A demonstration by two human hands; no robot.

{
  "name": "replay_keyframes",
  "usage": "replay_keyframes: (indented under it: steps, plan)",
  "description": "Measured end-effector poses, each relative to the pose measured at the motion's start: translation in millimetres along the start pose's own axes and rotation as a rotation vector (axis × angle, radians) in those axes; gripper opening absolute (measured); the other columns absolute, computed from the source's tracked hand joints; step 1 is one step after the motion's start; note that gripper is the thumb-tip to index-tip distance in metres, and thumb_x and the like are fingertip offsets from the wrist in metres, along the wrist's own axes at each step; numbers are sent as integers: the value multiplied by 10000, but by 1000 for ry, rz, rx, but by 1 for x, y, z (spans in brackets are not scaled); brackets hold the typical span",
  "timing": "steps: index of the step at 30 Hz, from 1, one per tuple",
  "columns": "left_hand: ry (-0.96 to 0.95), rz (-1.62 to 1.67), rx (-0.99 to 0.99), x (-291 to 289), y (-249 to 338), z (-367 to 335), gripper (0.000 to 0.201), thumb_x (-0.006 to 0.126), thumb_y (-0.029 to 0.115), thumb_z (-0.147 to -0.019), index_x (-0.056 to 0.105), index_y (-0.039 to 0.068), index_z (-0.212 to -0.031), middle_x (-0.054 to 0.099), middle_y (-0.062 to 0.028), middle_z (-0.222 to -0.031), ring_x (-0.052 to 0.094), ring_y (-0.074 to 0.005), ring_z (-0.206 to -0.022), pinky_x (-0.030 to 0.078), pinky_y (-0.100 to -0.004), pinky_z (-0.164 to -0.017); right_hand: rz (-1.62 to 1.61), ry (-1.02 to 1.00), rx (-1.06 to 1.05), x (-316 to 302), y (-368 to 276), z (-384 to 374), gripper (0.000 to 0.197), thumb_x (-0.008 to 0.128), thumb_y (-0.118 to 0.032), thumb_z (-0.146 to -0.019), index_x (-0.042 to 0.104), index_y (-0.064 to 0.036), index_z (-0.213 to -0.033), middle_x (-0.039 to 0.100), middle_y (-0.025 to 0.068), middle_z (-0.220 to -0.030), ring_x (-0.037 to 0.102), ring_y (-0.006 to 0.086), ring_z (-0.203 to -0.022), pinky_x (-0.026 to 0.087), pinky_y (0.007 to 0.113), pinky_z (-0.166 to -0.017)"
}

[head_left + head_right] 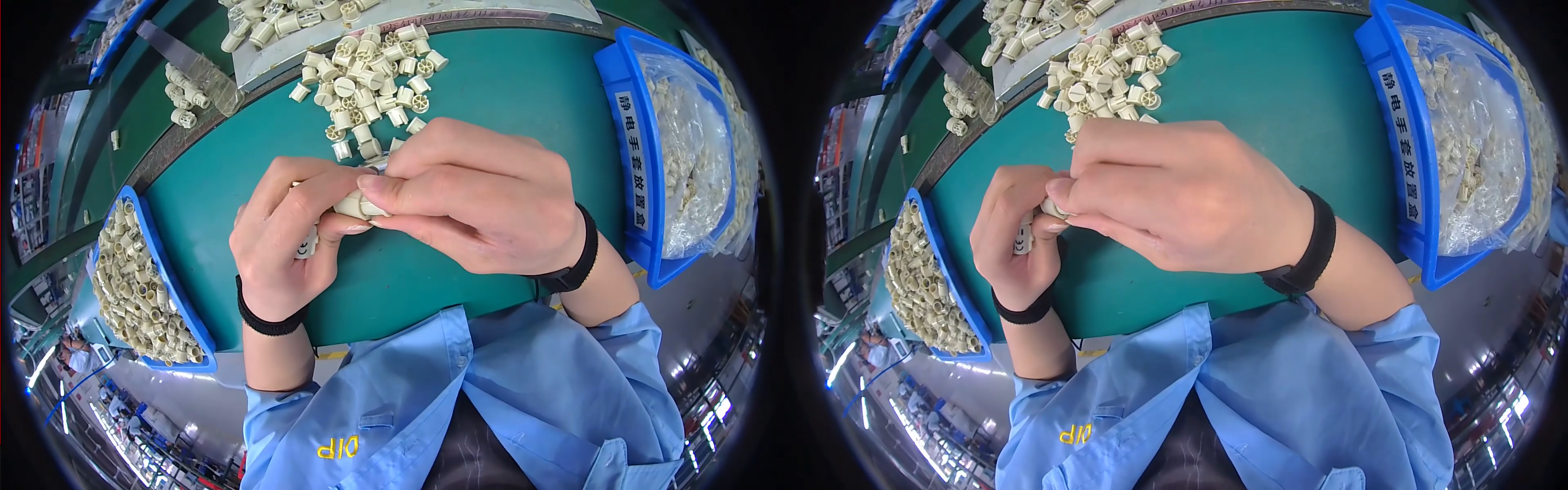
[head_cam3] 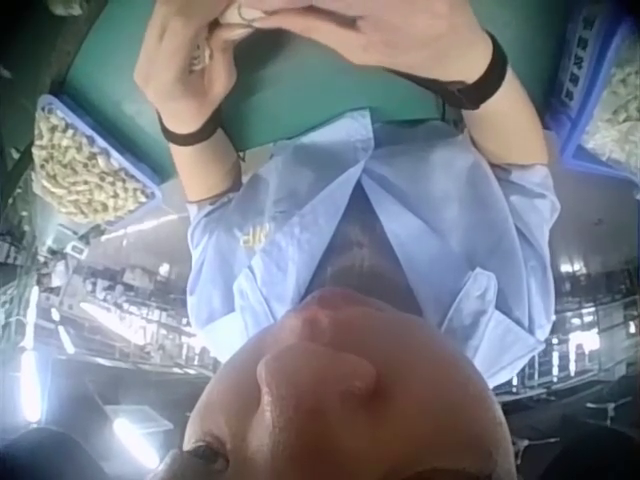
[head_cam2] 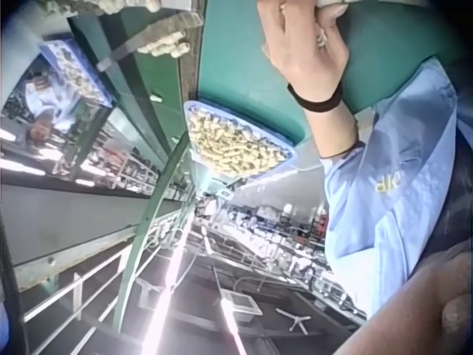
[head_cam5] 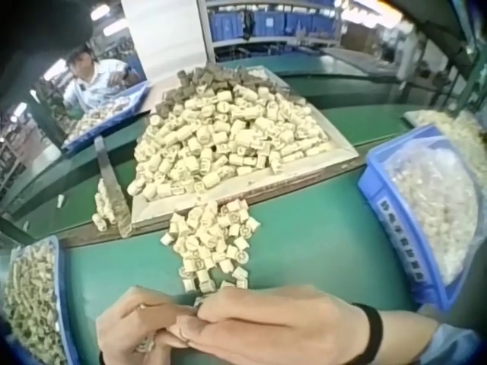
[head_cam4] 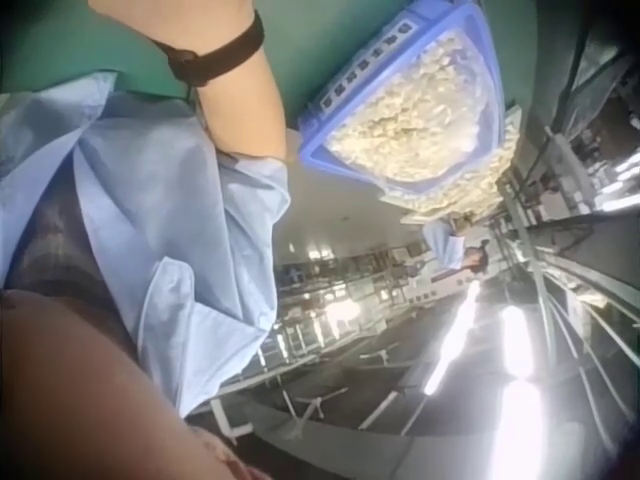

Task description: The person picks up a plastic component and a plastic cap by hand, fits the cap onto the component, and presses them together. After assembling the parts, the person presses a tally counter and places the finished assembly into a blue bin.

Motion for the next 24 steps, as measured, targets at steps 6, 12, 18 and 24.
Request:
replay_keyframes:
  steps: [6, 12, 18, 24]
  plan:
    - [12, -67, -28, -1, 2, 0, 261, 775, 42, -690, 694, 51, -938, 655, -81, -860, 641, -212, -701, 496, -288, -549, 29, 6, 10, -2, 4, -2, 251, 815, 10, -683, 731, 13, -919, 667, 93, -819, 625, 164, -654, 485, 258, -533]
    - [30, -86, -34, -2, 1, 1, 264, 777, 44, -687, 696, 60, -938, 654, -73, -863, 641, -206, -696, 494, -286, -538, -76, -13, 25, 4, 13, -1, 293, 807, 21, -674, 731, 22, -956, 670, 105, -842, 620, 168, -664, 481, 257, -543]
    - [97, -114, -48, -4, -1, 2, 241, 765, 29, -718, 686, 48, -944, 657, -91, -874, 645, -218, -717, 507, -295, -572, -71, 23, -21, 7, 9, -2, 320, 748, 87, -704, 722, 29, -1018, 665, 120, -866, 615, 180, -681, 479, 259, -558]
    - [152, -49, -79, -2, 2, 6, 234, 749, 13, -745, 677, 30, -967, 662, -114, -887, 650, -234, -755, 518, -305, -622, 3, 34, -49, 15, 4, 3, 315, 642, 98, -774, 703, 44, -1077, 650, 117, -919, 614, 185, -736, 485, 263, -588]
Point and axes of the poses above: each hand's wrist, its own z-axis away from the middle knuckle, its own x-axis out of the palm, y = z × x, the point moved 6 cm from there along -z, towards the middle knuckle
